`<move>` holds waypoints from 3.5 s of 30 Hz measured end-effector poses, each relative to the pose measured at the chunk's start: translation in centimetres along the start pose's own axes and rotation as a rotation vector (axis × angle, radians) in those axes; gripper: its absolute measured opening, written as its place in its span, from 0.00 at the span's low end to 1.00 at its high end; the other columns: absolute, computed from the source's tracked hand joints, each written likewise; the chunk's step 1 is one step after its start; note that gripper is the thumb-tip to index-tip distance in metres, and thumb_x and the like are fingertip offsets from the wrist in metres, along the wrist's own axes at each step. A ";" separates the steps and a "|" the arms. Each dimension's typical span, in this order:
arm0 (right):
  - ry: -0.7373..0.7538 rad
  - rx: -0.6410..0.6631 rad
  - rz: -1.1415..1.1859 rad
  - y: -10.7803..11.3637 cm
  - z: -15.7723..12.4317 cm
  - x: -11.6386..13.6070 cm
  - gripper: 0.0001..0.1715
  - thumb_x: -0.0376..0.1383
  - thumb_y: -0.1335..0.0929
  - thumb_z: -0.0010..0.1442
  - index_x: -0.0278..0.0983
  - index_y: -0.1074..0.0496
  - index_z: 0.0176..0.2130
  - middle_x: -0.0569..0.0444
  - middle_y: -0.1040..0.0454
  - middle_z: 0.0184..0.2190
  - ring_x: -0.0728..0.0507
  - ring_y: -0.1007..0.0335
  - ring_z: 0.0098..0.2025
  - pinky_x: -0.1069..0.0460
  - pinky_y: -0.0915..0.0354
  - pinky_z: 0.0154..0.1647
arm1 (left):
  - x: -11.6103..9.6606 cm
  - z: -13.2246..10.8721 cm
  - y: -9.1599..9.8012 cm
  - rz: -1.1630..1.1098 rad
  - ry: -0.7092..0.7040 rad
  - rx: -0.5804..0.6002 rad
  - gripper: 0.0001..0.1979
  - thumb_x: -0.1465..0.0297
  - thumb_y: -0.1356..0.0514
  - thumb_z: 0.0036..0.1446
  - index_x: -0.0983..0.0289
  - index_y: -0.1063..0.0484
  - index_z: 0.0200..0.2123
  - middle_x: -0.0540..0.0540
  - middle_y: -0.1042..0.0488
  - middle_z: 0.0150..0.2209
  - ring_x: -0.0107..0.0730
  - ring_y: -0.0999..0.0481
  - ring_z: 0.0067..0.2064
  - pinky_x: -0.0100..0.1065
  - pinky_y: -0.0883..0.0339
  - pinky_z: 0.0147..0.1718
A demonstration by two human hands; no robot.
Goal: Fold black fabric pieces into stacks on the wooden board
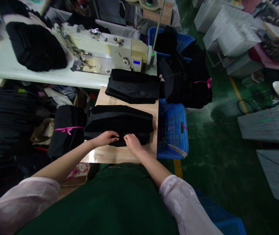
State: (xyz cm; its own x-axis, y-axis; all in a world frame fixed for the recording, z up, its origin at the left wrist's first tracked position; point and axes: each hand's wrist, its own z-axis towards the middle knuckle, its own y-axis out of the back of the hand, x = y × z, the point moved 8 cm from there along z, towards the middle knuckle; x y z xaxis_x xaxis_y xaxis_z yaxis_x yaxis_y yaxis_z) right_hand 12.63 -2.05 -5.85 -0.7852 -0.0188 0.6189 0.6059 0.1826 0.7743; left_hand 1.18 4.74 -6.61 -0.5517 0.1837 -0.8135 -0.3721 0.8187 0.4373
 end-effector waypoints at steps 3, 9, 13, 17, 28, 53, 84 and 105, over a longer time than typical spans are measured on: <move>0.013 -0.019 -0.018 0.1 -0.1 0.3 0.09 0.27 0.37 0.63 0.35 0.30 0.42 0.50 0.28 0.38 0.44 0.34 0.41 0.51 0.36 0.43 | 0.1 0.3 0.0 0.078 0.007 -0.004 0.12 0.64 0.46 0.55 0.63 0.25 0.33 0.54 0.23 0.32 0.34 0.26 0.34 0.32 0.35 0.36; 0.232 -0.044 -0.295 0.5 -0.8 1.7 0.11 0.26 0.39 0.64 0.36 0.28 0.39 0.47 0.31 0.46 0.42 0.38 0.47 0.48 0.38 0.46 | -0.1 0.9 -0.4 0.266 -0.021 0.013 0.07 0.71 0.42 0.49 0.62 0.27 0.33 0.54 0.23 0.34 0.37 0.25 0.36 0.32 0.34 0.36; 0.287 -0.122 -0.433 1.2 -2.0 1.9 0.11 0.29 0.38 0.66 0.37 0.27 0.39 0.47 0.32 0.48 0.41 0.41 0.49 0.45 0.42 0.51 | -1.6 0.9 1.5 0.299 -0.008 -0.017 0.09 0.67 0.45 0.55 0.62 0.27 0.36 0.53 0.23 0.34 0.35 0.25 0.36 0.32 0.34 0.36; 0.228 -0.069 -0.479 0.7 -2.4 1.2 0.10 0.30 0.36 0.65 0.37 0.26 0.38 0.49 0.29 0.38 0.42 0.40 0.41 0.47 0.41 0.42 | -4.7 1.5 5.0 0.386 -0.081 -0.089 0.11 0.67 0.47 0.58 0.61 0.27 0.41 0.54 0.23 0.39 0.36 0.25 0.40 0.34 0.33 0.41; 0.246 0.051 -0.318 -0.5 -2.1 1.3 0.11 0.39 0.33 0.64 0.36 0.26 0.43 0.50 0.27 0.41 0.43 0.36 0.44 0.49 0.39 0.42 | -3.5 4.5 5.6 0.729 0.323 -0.302 0.14 0.67 0.47 0.61 0.67 0.34 0.48 0.62 0.24 0.37 0.45 0.22 0.39 0.36 0.33 0.34; 0.153 -0.025 -0.157 0.3 -1.5 2.1 0.04 0.35 0.33 0.63 0.36 0.29 0.39 0.50 0.28 0.38 0.43 0.36 0.43 0.49 0.39 0.44 | 1.9 0.1 0.2 0.014 0.028 -0.011 0.14 0.63 0.46 0.55 0.65 0.25 0.33 0.55 0.23 0.34 0.35 0.25 0.37 0.32 0.33 0.39; 0.229 0.044 -0.249 0.0 -1.4 2.6 0.09 0.33 0.38 0.67 0.35 0.29 0.39 0.50 0.26 0.32 0.44 0.32 0.37 0.50 0.39 0.41 | 0.7 0.5 3.4 -0.085 -0.008 -0.215 0.11 0.63 0.48 0.57 0.64 0.32 0.35 0.51 0.29 0.30 0.31 0.29 0.33 0.32 0.34 0.36; 0.267 -0.064 -0.197 2.1 -2.5 3.3 0.12 0.36 0.38 0.67 0.37 0.28 0.47 0.47 0.28 0.46 0.42 0.36 0.49 0.46 0.41 0.52 | -4.8 3.2 6.5 0.489 -0.062 -0.214 0.11 0.73 0.48 0.58 0.61 0.30 0.43 0.55 0.25 0.41 0.39 0.26 0.44 0.35 0.34 0.44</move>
State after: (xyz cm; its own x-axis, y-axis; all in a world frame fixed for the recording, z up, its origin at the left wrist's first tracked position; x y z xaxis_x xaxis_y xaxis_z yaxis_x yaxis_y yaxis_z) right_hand 11.67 -4.23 -1.85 -0.8318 -0.3060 0.4632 0.4596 0.0885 0.8837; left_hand 3.80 10.87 -1.09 -0.6564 0.5526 -0.5135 -0.2303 0.5013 0.8340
